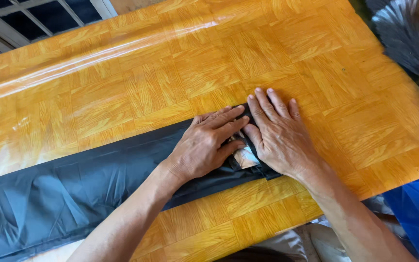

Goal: The person folds a black plastic garment by hand on a wooden table, smoothing the surface and repeatedly folding the edges inward to form a flat rectangle.

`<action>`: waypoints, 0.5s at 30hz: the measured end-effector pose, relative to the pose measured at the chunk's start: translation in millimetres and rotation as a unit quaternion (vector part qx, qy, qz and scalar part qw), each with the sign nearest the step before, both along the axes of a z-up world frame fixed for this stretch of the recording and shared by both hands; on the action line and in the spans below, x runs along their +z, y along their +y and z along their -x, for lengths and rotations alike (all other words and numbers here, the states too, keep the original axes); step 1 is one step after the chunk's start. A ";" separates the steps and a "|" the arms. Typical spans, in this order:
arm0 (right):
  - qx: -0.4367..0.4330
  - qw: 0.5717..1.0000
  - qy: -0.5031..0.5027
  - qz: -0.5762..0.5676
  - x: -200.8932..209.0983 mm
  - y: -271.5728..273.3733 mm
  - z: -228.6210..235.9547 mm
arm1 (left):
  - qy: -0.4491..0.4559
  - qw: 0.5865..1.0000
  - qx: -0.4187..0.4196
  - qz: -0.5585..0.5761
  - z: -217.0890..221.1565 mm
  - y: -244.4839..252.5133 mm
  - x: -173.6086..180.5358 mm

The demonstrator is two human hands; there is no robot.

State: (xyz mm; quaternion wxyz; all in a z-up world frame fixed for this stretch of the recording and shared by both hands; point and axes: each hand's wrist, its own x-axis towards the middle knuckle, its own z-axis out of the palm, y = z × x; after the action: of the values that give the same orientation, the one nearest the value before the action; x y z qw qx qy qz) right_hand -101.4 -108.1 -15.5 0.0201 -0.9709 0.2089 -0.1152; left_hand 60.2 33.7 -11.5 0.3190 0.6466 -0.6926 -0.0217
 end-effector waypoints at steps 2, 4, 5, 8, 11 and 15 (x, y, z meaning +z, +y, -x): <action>-0.008 1.000 -0.010 -0.017 9.1 7.6 1.9 | 0.018 1.000 0.000 -0.005 -1.0 1.2 2.0; -0.015 0.999 -0.023 -0.032 15.5 16.2 4.5 | 0.034 0.999 0.001 -0.009 -3.2 0.9 3.5; 0.005 0.999 -0.041 -0.025 17.0 20.9 5.9 | 0.028 0.999 -0.013 -0.012 -5.1 0.2 3.9; 0.019 0.999 -0.038 0.024 9.0 32.9 4.0 | 0.042 0.999 -0.029 -0.015 -2.8 4.7 10.0; 0.001 0.996 -0.011 0.092 9.3 32.8 -0.6 | 0.112 0.993 -0.027 -0.039 -3.6 6.3 16.4; 0.000 0.996 0.009 0.087 17.0 30.6 -0.6 | 0.128 0.992 -0.015 -0.017 -7.6 8.3 -3.3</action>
State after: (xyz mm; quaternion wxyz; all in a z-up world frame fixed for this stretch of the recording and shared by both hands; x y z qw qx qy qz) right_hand -100.8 -77.5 1.5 -0.0668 -0.9699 0.1983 -0.1243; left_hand 67.8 42.0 -14.8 0.3935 0.6338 -0.6549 -0.1210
